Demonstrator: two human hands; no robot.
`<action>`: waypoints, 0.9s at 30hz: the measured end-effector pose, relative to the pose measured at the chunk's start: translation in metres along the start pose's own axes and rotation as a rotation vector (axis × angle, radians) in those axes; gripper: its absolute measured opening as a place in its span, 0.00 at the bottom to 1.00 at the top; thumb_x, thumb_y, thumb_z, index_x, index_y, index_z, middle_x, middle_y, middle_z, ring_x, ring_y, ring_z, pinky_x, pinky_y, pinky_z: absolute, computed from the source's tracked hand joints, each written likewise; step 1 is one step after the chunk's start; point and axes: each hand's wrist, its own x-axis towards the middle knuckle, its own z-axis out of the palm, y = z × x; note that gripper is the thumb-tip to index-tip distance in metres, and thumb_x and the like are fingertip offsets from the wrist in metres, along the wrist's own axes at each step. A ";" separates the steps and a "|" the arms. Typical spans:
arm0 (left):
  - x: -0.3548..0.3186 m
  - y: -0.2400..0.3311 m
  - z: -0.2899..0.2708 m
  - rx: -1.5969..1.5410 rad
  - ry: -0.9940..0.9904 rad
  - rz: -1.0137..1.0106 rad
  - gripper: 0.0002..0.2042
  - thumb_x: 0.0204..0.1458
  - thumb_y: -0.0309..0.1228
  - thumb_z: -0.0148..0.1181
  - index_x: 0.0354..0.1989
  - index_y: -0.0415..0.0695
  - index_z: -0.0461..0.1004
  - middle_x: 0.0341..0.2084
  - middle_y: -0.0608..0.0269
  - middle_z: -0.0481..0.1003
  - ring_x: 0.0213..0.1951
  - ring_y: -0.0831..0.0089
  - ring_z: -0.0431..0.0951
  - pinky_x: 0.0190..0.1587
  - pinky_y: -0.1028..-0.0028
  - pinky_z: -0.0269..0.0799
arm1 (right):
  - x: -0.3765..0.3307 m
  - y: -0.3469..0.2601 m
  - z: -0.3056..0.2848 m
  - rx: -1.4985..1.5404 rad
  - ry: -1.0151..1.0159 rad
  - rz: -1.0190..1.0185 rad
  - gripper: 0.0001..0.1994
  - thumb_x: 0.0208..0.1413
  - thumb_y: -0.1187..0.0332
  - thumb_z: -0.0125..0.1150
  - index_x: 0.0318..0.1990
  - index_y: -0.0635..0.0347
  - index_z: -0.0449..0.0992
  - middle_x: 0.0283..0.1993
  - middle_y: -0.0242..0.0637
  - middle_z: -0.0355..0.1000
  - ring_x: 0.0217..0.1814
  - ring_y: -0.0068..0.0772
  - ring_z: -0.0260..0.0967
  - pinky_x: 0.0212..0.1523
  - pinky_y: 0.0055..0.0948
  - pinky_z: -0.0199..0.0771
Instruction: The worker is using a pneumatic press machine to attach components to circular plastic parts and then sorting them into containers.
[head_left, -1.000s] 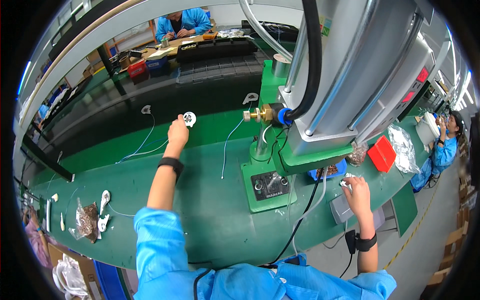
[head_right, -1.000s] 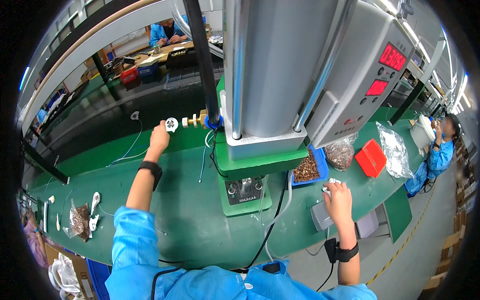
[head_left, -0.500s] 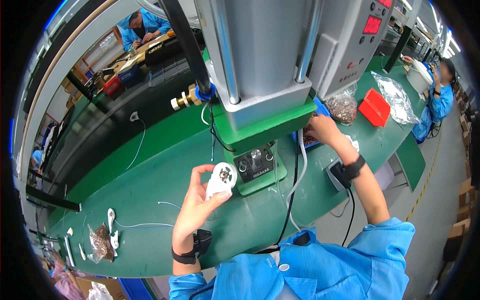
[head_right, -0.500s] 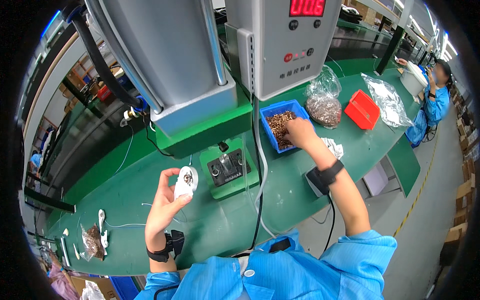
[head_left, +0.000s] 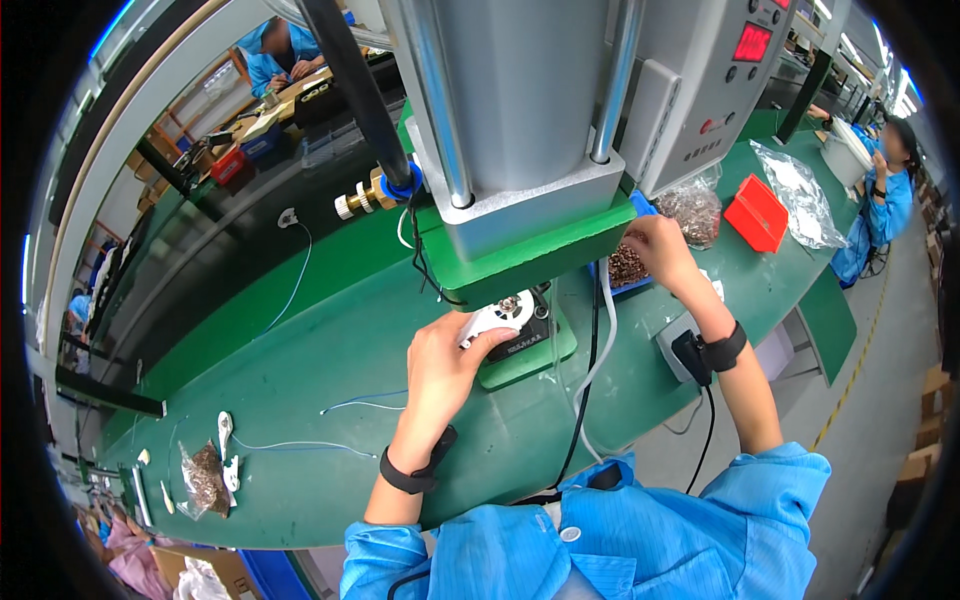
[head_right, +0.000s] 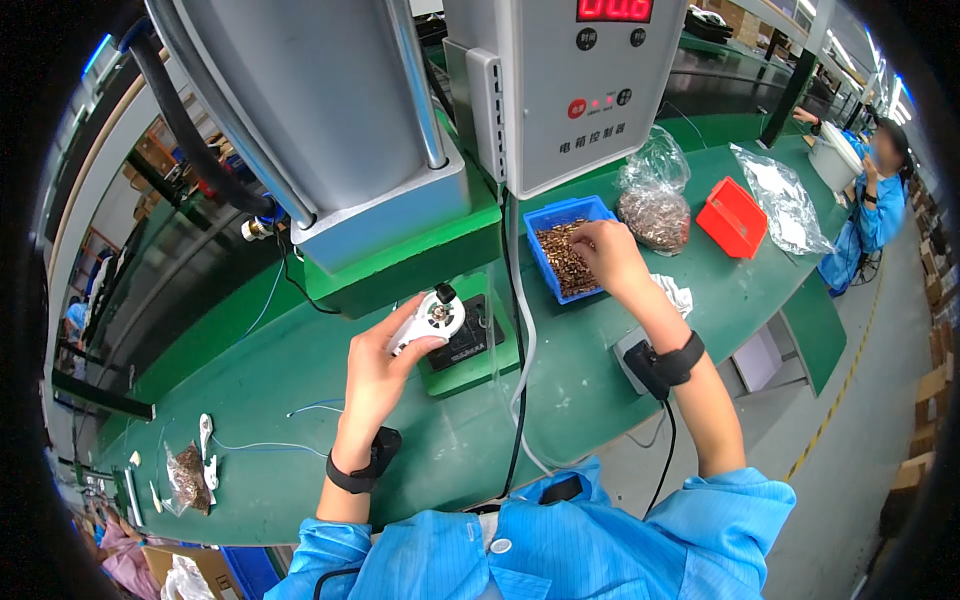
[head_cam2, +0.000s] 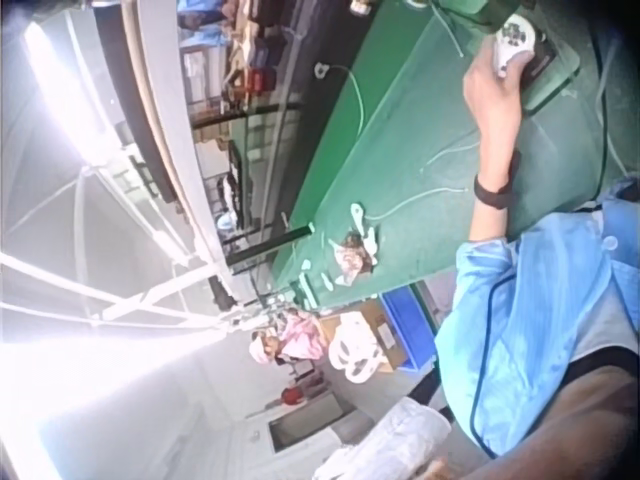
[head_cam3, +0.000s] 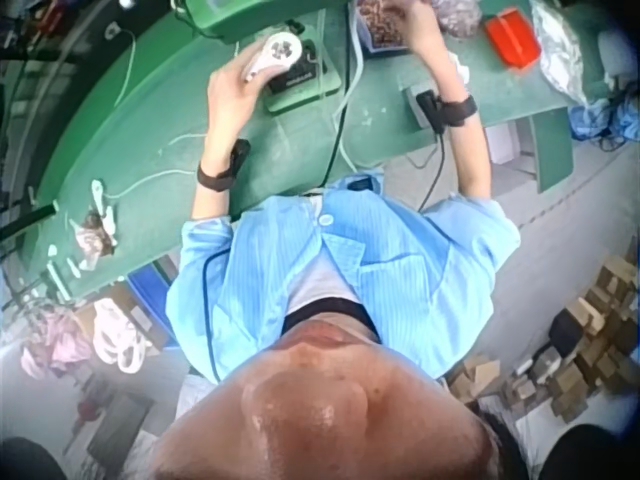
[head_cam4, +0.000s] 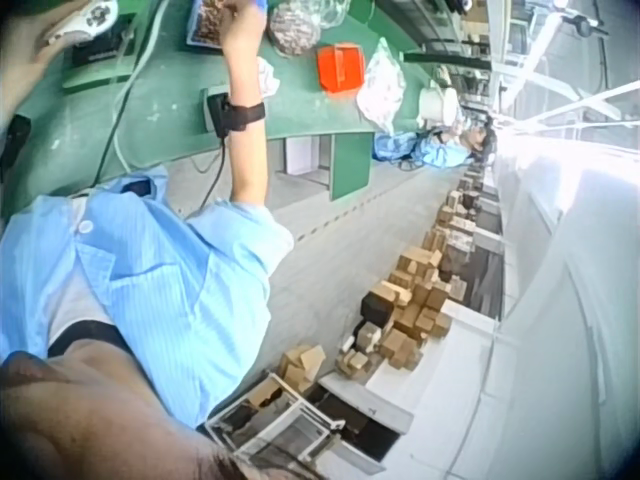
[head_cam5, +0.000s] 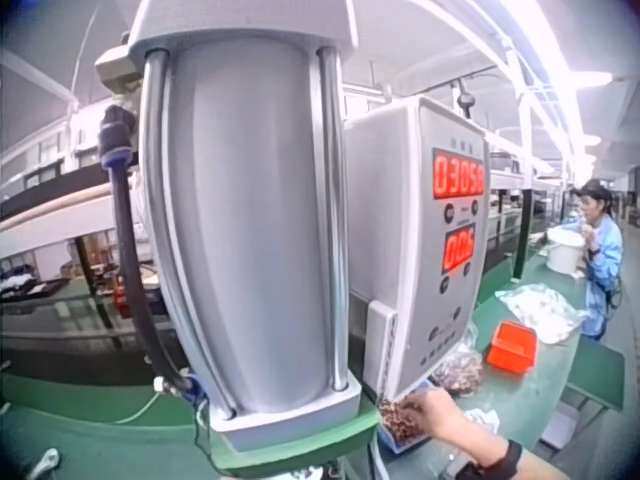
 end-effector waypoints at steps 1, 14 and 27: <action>0.001 0.000 -0.001 0.010 -0.004 0.002 0.23 0.41 0.28 0.64 0.48 0.38 0.70 0.36 0.54 0.76 0.38 0.76 0.75 0.43 0.75 0.68 | -0.002 -0.007 -0.006 0.055 0.018 -0.001 0.07 0.41 0.76 0.59 0.30 0.65 0.76 0.25 0.45 0.72 0.28 0.38 0.69 0.31 0.32 0.68; 0.010 -0.003 -0.007 0.031 -0.059 0.070 0.21 0.40 0.30 0.65 0.45 0.38 0.72 0.33 0.55 0.77 0.34 0.77 0.74 0.41 0.76 0.68 | -0.011 -0.087 -0.022 0.655 -0.155 0.082 0.08 0.47 0.73 0.59 0.35 0.66 0.74 0.25 0.32 0.67 0.25 0.18 0.58 0.27 0.20 0.60; 0.011 -0.005 0.001 -0.172 -0.085 0.002 0.23 0.38 0.26 0.67 0.46 0.37 0.71 0.34 0.60 0.76 0.34 0.79 0.72 0.41 0.77 0.68 | -0.002 -0.120 0.010 0.366 -0.362 -0.314 0.12 0.51 0.65 0.54 0.41 0.58 0.73 0.39 0.47 0.69 0.42 0.49 0.66 0.43 0.38 0.65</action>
